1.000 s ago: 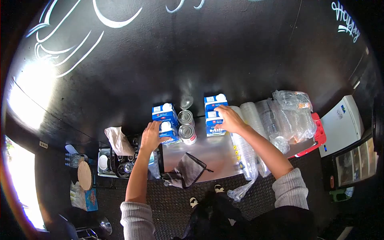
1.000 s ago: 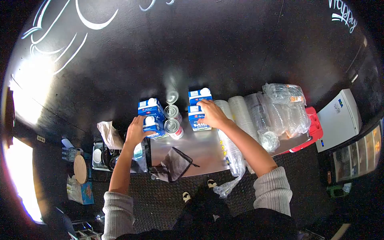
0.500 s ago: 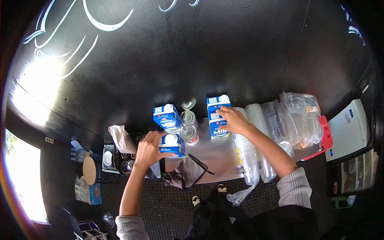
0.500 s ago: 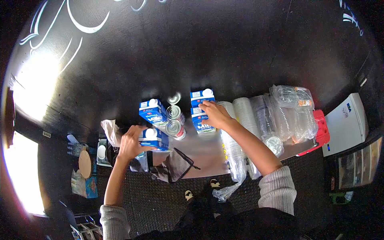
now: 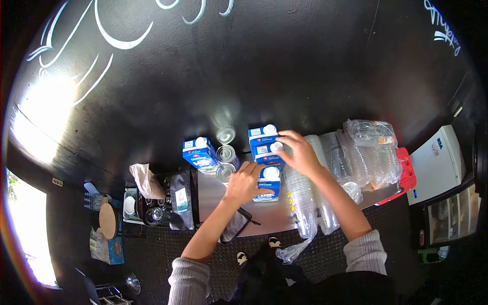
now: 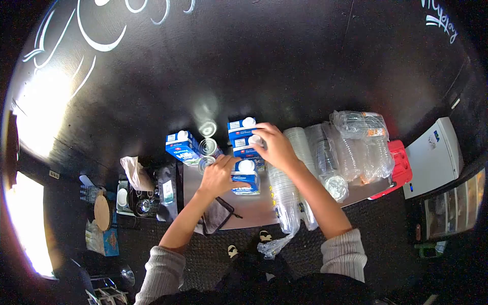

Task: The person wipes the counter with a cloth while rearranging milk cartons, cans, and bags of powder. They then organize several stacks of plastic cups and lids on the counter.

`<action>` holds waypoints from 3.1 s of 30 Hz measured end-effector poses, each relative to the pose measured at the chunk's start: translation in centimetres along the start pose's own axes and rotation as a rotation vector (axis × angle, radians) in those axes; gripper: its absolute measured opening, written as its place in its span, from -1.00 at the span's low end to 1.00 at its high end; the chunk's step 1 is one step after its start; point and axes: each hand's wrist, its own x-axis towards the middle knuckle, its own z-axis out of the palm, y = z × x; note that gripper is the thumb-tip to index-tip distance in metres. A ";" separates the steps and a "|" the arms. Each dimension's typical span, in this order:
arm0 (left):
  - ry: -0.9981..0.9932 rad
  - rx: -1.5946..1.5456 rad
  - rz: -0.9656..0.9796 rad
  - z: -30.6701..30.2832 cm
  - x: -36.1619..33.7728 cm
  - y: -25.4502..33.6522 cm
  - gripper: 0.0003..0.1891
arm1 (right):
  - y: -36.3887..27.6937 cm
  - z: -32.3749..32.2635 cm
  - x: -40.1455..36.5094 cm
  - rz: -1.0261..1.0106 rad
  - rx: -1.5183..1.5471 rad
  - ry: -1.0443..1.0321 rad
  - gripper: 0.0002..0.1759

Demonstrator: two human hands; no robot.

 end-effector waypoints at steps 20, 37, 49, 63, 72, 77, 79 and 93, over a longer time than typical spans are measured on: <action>0.583 -0.879 -0.506 9.3 -1.7 -2.1 -0.49 | 2.9 10.8 -5.5 0.891 1.247 0.253 -0.32; 0.272 -1.631 -0.735 12.4 -0.5 -2.7 -0.41 | 2.3 10.3 -4.8 1.020 1.586 0.089 -0.26; 0.655 -1.700 -1.109 16.3 -4.4 -0.2 -0.31 | 1.7 13.0 -8.3 0.999 1.422 0.390 -0.28; 0.665 -1.830 -1.111 16.3 -3.3 2.0 -0.48 | 0.6 12.8 -8.6 0.813 1.358 0.409 -0.39; 0.450 -1.711 -0.947 13.9 -4.0 1.6 -0.47 | -0.5 11.3 -8.2 0.751 1.363 0.395 -0.34; 0.315 -1.455 -0.980 11.2 -6.5 0.9 -0.37 | -1.0 9.2 -7.6 0.655 0.792 0.440 -0.50; 0.346 -1.299 -0.903 11.2 -8.5 -0.5 -0.39 | -3.3 6.7 -5.9 0.586 0.577 0.523 -0.60; 0.642 -1.228 -0.909 1.9 -19.4 -7.8 -0.56 | -13.0 18.0 10.3 -0.057 -0.034 -0.070 -0.23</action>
